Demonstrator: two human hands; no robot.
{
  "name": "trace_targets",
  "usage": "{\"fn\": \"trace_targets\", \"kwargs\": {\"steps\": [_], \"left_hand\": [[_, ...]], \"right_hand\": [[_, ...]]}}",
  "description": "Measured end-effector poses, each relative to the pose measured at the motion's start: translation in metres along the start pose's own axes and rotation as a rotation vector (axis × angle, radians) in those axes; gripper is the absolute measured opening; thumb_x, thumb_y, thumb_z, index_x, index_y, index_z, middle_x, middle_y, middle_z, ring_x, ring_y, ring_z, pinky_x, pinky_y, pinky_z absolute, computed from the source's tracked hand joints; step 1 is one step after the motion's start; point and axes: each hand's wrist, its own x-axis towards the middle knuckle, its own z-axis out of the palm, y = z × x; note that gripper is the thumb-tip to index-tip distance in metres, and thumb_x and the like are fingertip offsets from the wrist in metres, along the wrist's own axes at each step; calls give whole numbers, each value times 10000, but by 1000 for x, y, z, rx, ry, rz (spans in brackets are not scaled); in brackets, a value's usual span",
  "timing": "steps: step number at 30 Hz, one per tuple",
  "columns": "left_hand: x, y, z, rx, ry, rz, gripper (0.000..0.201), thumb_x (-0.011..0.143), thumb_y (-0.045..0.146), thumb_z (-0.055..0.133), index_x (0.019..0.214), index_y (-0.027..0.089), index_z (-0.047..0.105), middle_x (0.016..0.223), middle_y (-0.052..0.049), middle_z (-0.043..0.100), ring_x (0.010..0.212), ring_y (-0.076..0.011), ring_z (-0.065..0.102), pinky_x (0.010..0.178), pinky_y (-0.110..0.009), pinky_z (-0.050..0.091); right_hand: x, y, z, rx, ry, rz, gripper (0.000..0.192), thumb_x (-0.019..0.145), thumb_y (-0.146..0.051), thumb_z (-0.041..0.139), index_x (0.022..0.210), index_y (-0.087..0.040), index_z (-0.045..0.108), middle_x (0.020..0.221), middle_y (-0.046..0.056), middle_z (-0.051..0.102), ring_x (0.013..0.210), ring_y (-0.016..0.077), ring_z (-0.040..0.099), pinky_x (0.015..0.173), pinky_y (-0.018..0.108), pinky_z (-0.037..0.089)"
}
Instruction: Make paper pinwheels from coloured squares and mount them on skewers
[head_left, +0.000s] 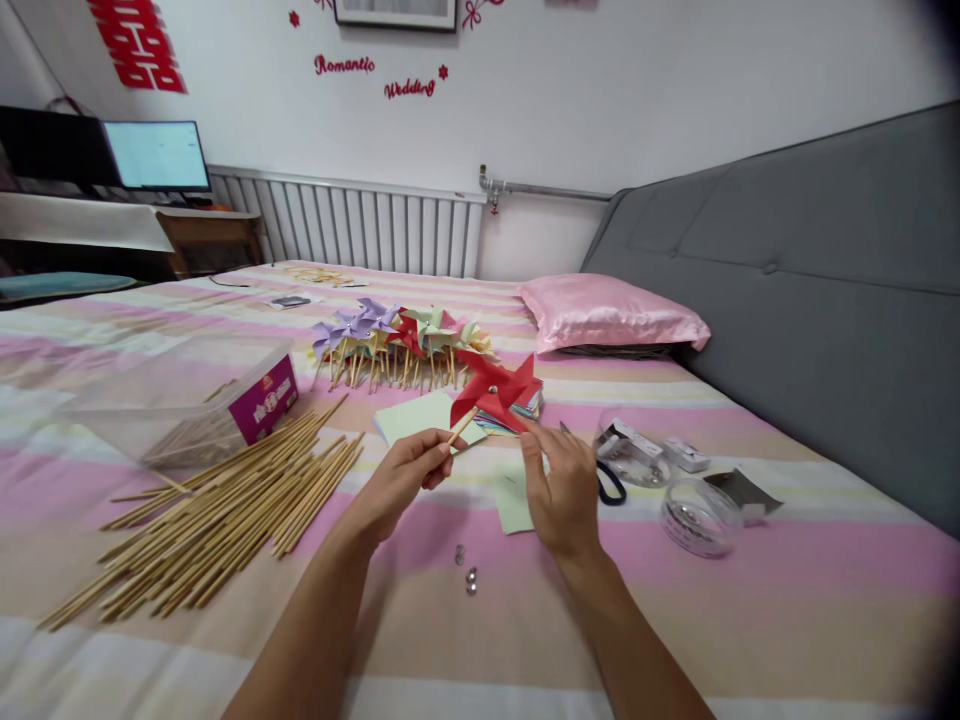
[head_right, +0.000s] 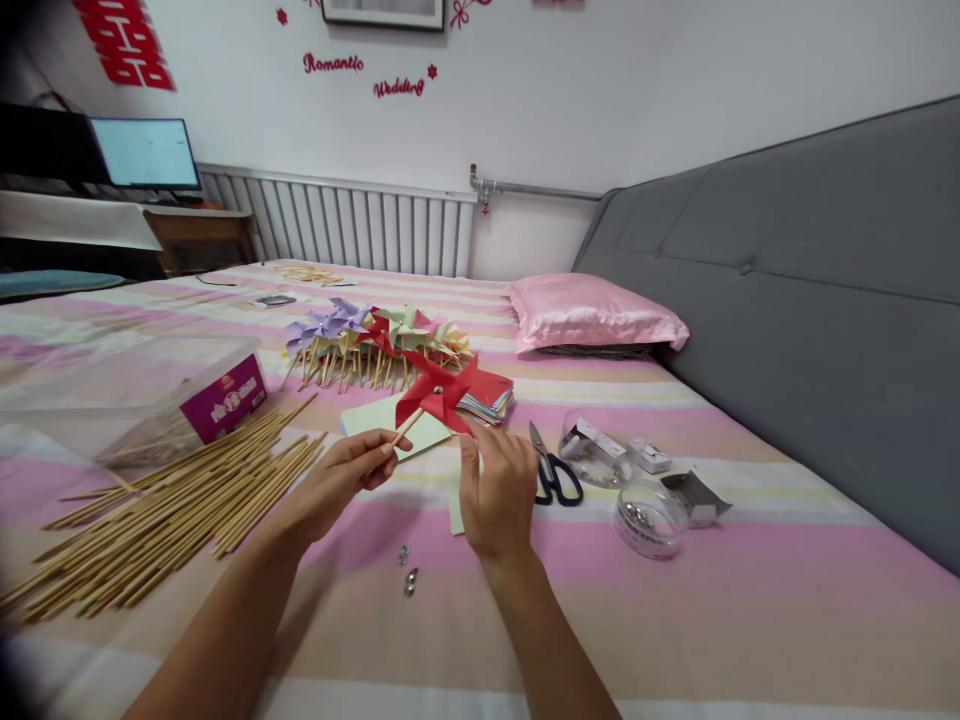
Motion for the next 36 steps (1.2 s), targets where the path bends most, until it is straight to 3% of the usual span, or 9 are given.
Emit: {"fn": "trace_targets", "kwargs": {"steps": [7, 9, 14, 16, 19, 25, 33, 36], "left_hand": [[3, -4, 7, -94, 15, 34, 172, 818, 254, 512, 896, 125, 594, 685, 3, 505, 579, -74, 388, 562, -226, 283], [3, -4, 7, -89, 25, 37, 168, 818, 255, 510, 890, 128, 593, 683, 5, 507, 575, -74, 388, 561, -226, 284], [1, -2, 6, -8, 41, 11, 177, 817, 258, 494, 880, 123, 590, 646, 14, 490, 547, -75, 357, 532, -231, 244], [0, -1, 6, 39, 22, -4, 196, 819, 270, 488, 886, 119, 594, 638, 15, 477, 554, -81, 350, 529, -234, 232], [-1, 1, 7, 85, -15, -22, 219, 819, 279, 480, 895, 116, 605, 652, 8, 475, 581, -91, 355, 537, -237, 232], [-2, 3, 9, 80, -18, -28, 202, 808, 276, 493, 876, 123, 606, 650, 15, 466, 573, -90, 337, 542, -236, 226], [-1, 3, 8, 15, -12, -2, 230, 807, 309, 505, 906, 125, 600, 636, 13, 475, 548, -89, 342, 530, -237, 225], [0, 3, 8, 6, -2, -8, 230, 797, 316, 516, 898, 129, 604, 628, 15, 480, 536, -86, 338, 519, -233, 221]], "right_hand": [[-7, -18, 5, 37, -183, -123, 294, 902, -298, 424, 1093, -152, 592, 1013, 83, 656, 956, 206, 565, 890, 368, 349], [-7, -17, 5, 60, -172, -132, 268, 896, -293, 440, 1060, -166, 610, 1000, 73, 663, 948, 203, 572, 879, 364, 357], [-2, -10, -1, 59, 174, -40, 203, 879, -251, 463, 928, -171, 643, 895, 62, 675, 871, 191, 586, 837, 353, 400], [0, -9, -4, 24, 312, -25, 232, 865, -257, 478, 1004, -145, 626, 987, 102, 642, 965, 213, 559, 877, 375, 397], [3, -5, -6, -68, 368, 4, 328, 861, -292, 472, 1120, -129, 590, 1154, 151, 551, 1094, 254, 485, 938, 430, 356], [-1, 0, 1, -187, 245, 36, 329, 875, -340, 430, 1078, -174, 630, 1232, 131, 504, 1124, 278, 430, 951, 472, 314], [-9, -15, 6, -96, -36, -26, 343, 909, -339, 372, 1125, -190, 593, 1164, 97, 577, 1108, 245, 456, 963, 453, 268], [-10, -16, 6, -54, -33, -28, 308, 909, -325, 374, 1065, -204, 610, 1084, 72, 623, 1057, 226, 502, 980, 462, 226]]}}
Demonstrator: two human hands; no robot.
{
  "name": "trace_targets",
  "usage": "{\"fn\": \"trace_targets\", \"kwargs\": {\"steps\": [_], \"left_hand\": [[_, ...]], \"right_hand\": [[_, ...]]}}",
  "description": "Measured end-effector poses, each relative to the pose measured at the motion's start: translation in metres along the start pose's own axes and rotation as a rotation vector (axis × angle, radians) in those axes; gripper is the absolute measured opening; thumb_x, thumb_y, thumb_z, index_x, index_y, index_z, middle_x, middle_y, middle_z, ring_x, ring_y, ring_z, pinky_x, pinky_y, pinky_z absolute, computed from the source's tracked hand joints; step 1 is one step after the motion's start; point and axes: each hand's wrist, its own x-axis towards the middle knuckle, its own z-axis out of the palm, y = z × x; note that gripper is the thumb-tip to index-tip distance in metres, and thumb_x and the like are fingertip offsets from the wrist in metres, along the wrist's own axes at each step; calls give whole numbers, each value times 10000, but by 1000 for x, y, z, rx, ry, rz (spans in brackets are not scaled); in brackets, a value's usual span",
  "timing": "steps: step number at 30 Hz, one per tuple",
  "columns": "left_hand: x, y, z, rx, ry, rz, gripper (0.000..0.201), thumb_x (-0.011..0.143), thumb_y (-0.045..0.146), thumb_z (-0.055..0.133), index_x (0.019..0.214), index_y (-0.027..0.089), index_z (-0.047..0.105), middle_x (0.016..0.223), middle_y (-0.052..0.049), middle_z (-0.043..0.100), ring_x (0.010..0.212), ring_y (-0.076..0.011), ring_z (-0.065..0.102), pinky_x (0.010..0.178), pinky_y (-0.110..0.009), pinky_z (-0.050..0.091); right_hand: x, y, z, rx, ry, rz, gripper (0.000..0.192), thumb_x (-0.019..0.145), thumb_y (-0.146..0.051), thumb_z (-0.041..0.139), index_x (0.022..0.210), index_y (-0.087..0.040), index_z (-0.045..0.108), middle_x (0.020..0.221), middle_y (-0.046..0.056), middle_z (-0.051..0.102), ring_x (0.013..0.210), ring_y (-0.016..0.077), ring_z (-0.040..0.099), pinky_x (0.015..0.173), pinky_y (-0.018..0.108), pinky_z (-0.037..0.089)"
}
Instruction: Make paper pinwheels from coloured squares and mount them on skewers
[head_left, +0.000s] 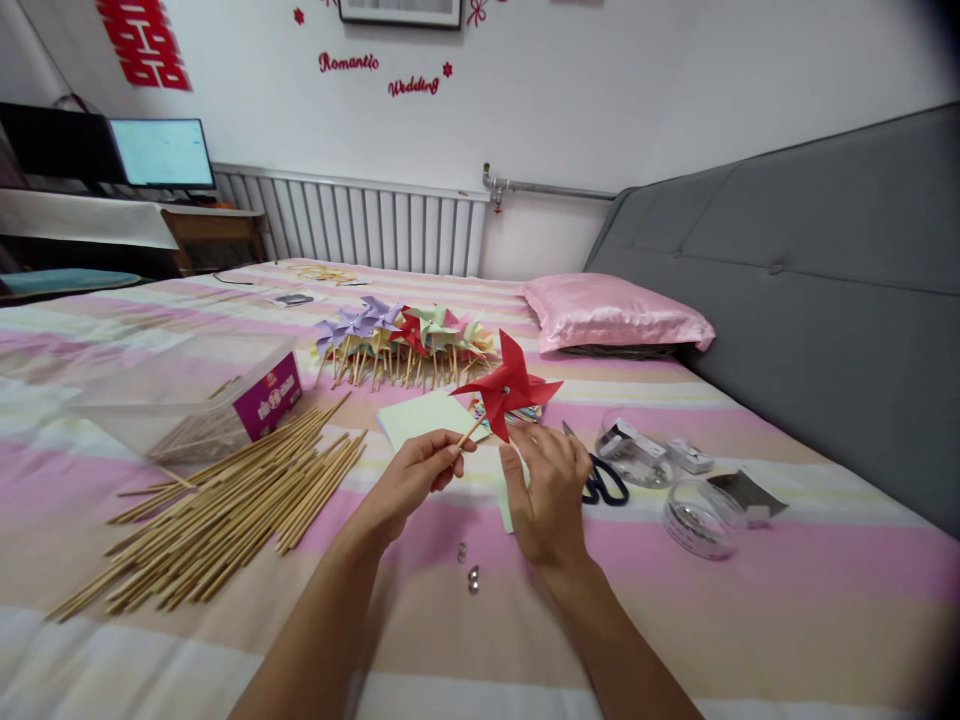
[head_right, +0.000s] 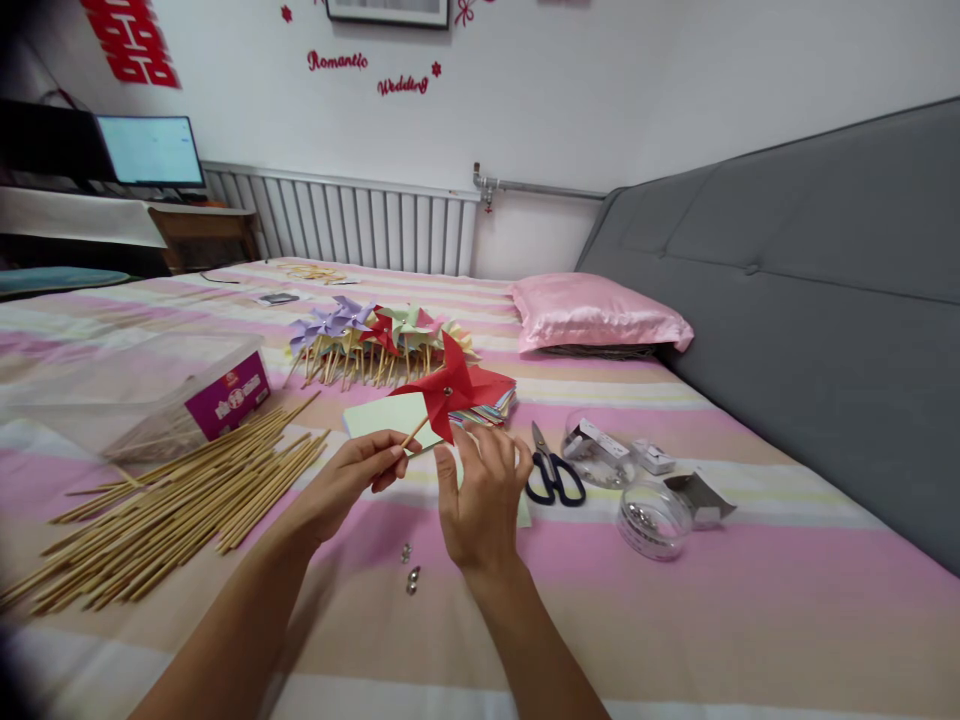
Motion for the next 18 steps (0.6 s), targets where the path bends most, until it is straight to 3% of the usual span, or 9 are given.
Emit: {"fn": "trace_targets", "kwargs": {"steps": [3, 7, 9, 12, 18], "left_hand": [[-1, 0, 0, 16, 3, -3, 231, 800, 309, 511, 904, 126, 604, 636, 12, 484, 539, -85, 342, 517, -232, 221], [-2, 1, 0, 58, -18, -30, 227, 808, 287, 496, 907, 113, 604, 662, 4, 487, 565, -85, 346, 532, -231, 232], [-3, 2, 0, 72, -44, -46, 219, 801, 282, 503, 895, 110, 603, 662, 4, 490, 569, -86, 342, 539, -232, 238], [-3, 1, 1, 77, -78, -47, 215, 799, 284, 505, 889, 113, 600, 657, 5, 496, 568, -87, 337, 542, -233, 242], [-4, 4, 2, 50, -51, -48, 224, 787, 320, 527, 866, 124, 600, 648, 3, 492, 557, -93, 338, 535, -238, 232]], "right_hand": [[2, 3, -3, 21, 170, 69, 280, 895, -325, 397, 1014, -193, 613, 1023, 75, 642, 1009, 231, 529, 967, 462, 240], [8, 8, -8, 10, 397, 139, 398, 863, -345, 439, 1206, -148, 494, 1188, 153, 539, 1129, 281, 448, 950, 463, 276], [10, 11, -10, -29, 398, 145, 432, 866, -351, 428, 1258, -170, 462, 1277, 161, 461, 1185, 302, 385, 960, 492, 256], [10, 14, -8, -103, 369, 149, 385, 874, -369, 408, 1189, -195, 543, 1326, 152, 404, 1191, 329, 344, 951, 533, 239], [7, 14, -7, -101, 325, 97, 294, 882, -333, 408, 877, -211, 675, 1185, 101, 559, 1143, 306, 388, 945, 534, 228]]}}
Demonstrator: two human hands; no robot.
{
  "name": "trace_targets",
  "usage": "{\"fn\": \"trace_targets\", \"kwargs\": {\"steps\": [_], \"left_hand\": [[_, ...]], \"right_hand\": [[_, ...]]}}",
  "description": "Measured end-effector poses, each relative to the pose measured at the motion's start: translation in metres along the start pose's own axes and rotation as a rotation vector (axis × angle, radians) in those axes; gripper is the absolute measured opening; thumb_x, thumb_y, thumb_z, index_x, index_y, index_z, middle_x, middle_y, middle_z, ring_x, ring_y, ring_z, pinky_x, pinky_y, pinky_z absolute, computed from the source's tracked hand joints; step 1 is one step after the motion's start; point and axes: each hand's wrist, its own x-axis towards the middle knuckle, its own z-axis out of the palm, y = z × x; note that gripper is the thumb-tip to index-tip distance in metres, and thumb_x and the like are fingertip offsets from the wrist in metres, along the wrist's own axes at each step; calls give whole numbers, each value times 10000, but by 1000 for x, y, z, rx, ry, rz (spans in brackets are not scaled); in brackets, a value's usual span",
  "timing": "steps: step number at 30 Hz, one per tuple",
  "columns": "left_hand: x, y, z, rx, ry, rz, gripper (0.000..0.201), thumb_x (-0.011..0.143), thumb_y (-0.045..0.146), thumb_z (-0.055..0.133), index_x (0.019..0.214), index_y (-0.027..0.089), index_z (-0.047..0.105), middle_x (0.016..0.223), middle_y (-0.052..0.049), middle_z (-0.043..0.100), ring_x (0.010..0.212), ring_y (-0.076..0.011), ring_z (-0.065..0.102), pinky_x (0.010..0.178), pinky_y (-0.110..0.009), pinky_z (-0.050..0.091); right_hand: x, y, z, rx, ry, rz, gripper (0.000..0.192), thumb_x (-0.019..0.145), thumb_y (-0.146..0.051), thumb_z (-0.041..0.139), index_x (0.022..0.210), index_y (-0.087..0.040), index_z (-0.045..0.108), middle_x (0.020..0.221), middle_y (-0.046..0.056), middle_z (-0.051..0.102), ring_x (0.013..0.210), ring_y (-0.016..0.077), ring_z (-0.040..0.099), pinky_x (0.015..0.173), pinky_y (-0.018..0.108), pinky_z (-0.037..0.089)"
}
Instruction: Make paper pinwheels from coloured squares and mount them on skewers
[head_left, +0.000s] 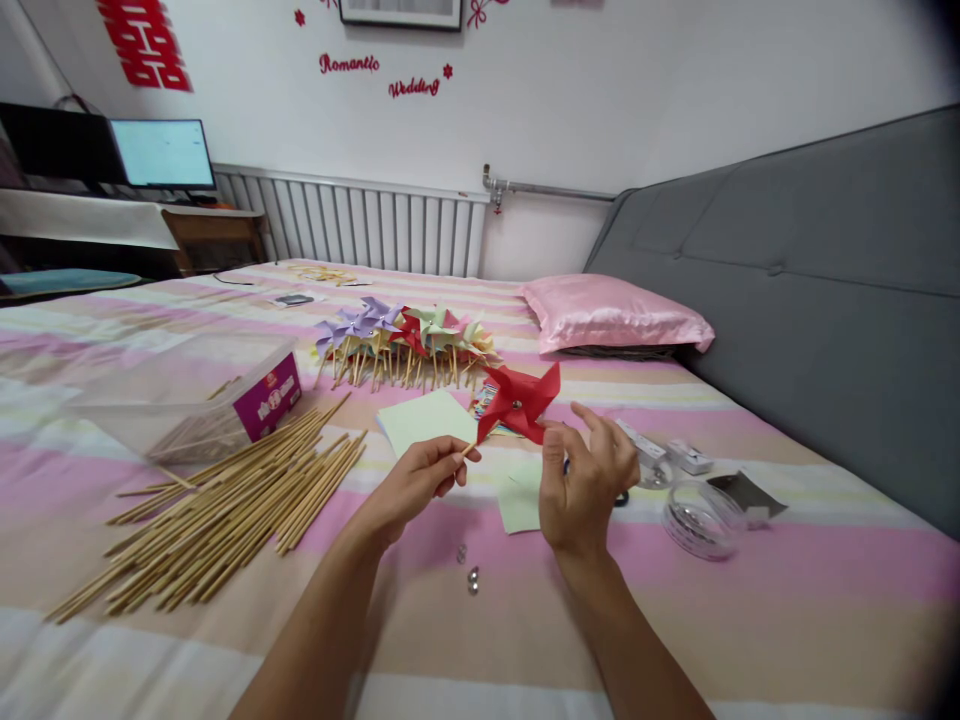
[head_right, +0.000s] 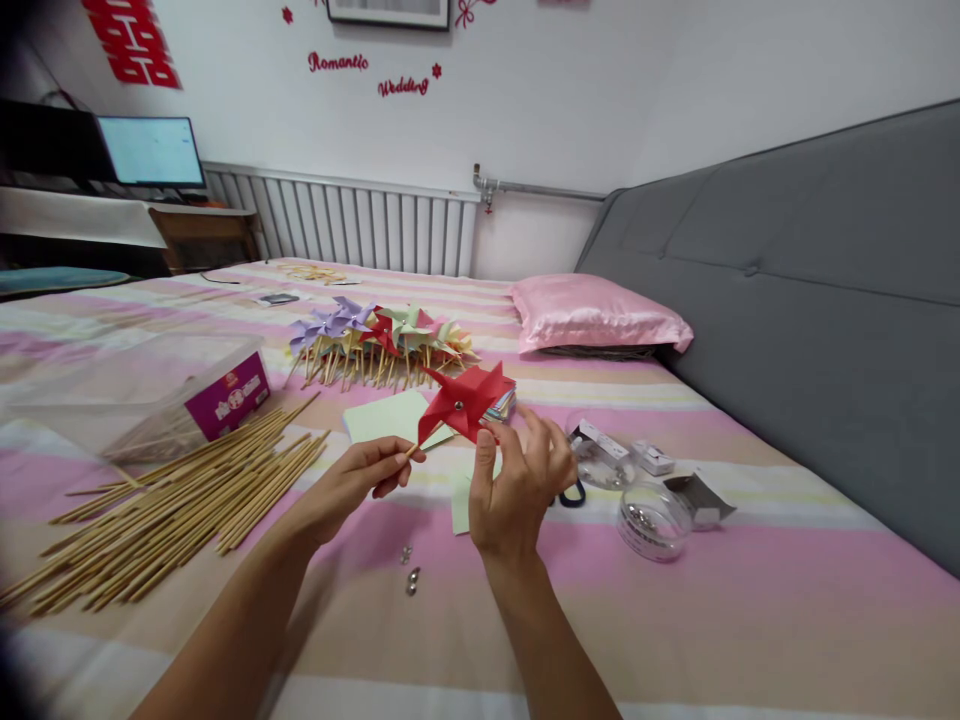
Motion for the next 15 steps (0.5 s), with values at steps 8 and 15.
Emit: {"fn": "trace_targets", "kwargs": {"steps": [8, 15], "left_hand": [[0, -1, 1, 21, -94, -42, 246, 790, 353, 541, 868, 130, 607, 658, -9, 525, 549, -94, 365, 543, -242, 261], [1, -6, 2, 34, -190, -45, 255, 803, 351, 536, 909, 129, 604, 697, -22, 567, 571, -97, 434, 551, -239, 311]], "right_hand": [[5, 4, 5, 759, -251, 484, 354, 754, -409, 598, 984, -141, 611, 921, 96, 673, 837, 218, 610, 763, 375, 463], [8, -2, 6, 1157, -205, 796, 327, 622, -331, 728, 877, -141, 651, 871, 66, 708, 829, 212, 647, 759, 342, 496]]}}
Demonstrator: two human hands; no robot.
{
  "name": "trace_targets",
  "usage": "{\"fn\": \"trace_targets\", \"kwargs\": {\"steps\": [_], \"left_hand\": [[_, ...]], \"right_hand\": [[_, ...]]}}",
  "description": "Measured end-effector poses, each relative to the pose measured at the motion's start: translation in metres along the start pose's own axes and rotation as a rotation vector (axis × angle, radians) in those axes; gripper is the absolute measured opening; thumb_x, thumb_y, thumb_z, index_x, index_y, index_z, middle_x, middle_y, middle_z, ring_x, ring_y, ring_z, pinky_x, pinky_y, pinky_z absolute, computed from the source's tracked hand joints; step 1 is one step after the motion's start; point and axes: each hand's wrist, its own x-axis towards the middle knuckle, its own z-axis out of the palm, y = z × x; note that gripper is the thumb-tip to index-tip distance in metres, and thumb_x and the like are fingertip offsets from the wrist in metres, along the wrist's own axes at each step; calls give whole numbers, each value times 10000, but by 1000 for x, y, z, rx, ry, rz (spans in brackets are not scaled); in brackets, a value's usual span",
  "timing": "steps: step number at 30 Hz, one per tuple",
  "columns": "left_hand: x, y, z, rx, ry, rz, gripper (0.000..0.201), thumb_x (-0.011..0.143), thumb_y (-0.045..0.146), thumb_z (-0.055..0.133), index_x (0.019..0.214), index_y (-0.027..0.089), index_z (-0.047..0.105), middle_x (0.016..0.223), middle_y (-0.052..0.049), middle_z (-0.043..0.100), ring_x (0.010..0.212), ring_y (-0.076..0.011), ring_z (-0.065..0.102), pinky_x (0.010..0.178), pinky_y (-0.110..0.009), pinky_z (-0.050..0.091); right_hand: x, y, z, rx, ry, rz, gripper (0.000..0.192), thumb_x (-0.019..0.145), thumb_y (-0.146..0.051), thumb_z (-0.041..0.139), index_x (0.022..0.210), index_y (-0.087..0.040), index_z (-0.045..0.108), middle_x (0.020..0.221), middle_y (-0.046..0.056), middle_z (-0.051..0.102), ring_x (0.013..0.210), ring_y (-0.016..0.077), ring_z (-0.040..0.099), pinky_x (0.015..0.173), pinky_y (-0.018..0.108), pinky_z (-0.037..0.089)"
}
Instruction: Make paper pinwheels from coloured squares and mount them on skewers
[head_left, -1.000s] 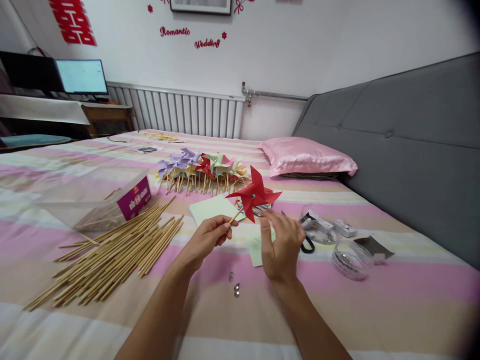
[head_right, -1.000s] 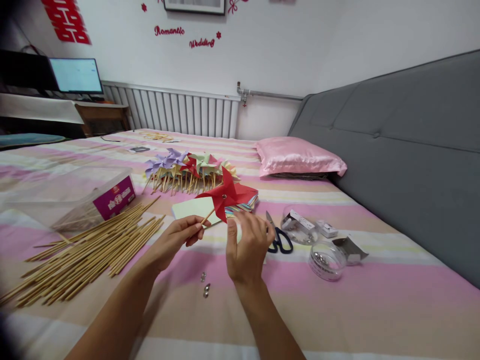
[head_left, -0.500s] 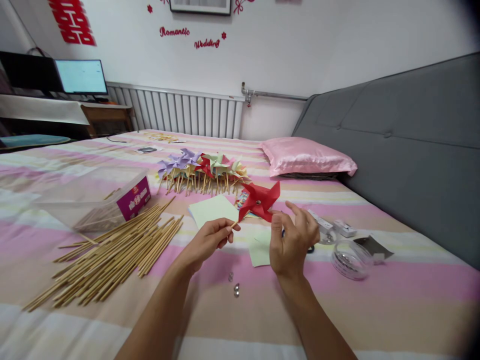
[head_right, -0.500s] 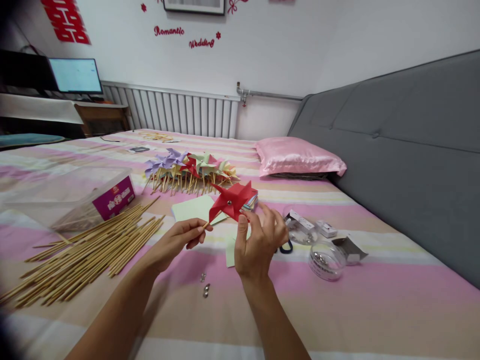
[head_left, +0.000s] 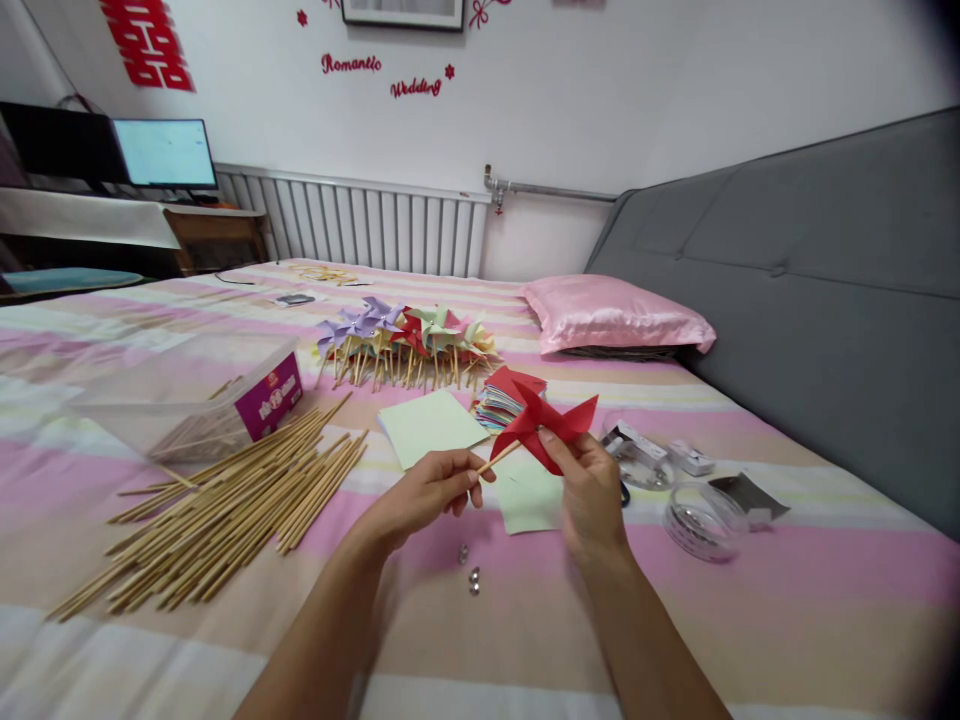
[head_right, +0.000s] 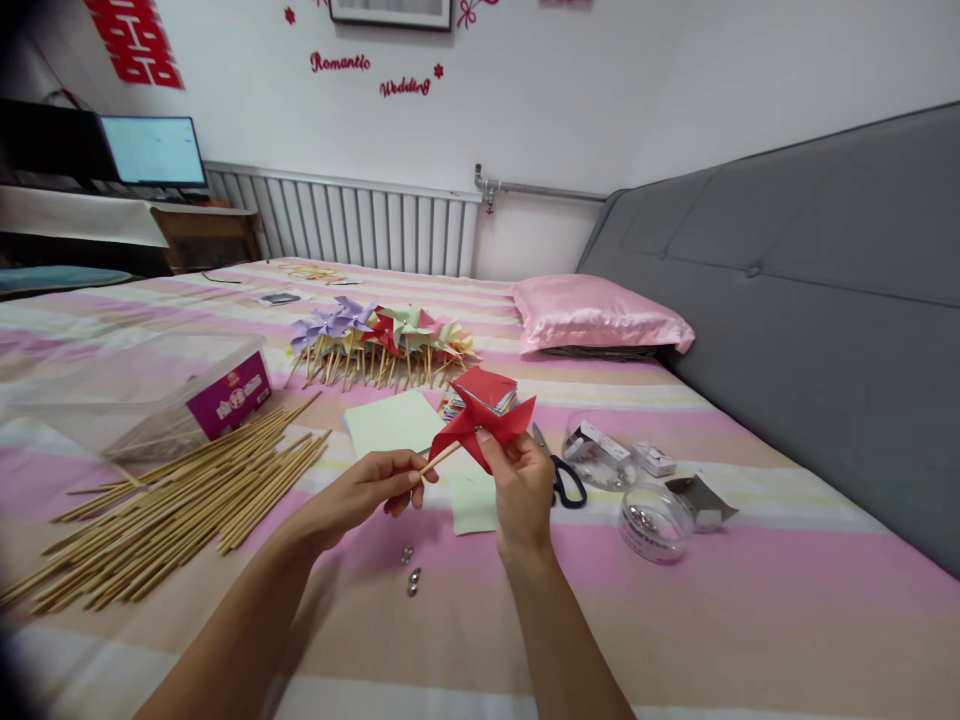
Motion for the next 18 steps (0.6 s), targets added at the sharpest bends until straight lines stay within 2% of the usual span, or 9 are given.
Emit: {"fn": "trace_targets", "kwargs": {"steps": [4, 8, 18], "left_hand": [[1, -1, 1, 6, -37, -4, 271, 809, 367, 530, 911, 124, 594, 705, -31, 578, 565, -97, 451, 545, -238, 316], [1, -1, 3, 6, -44, -15, 288, 802, 400, 540, 893, 130, 584, 700, -35, 588, 567, -104, 480, 546, -241, 326], [4, -7, 4, 33, -53, 17, 265, 809, 389, 533, 899, 144, 577, 715, -41, 613, 624, -129, 537, 626, -270, 397]], "right_hand": [[-1, -2, 0, 47, 12, 38, 332, 604, -322, 742, 871, -146, 652, 829, 53, 713, 772, 200, 658, 718, 328, 510], [0, -1, -2, -1, 8, 60, 296, 602, -341, 748, 807, -146, 660, 767, 37, 712, 709, 192, 659, 672, 317, 515], [2, -2, -4, -26, 12, 97, 336, 571, -353, 766, 812, -134, 682, 777, 50, 718, 689, 196, 660, 679, 336, 520]]}}
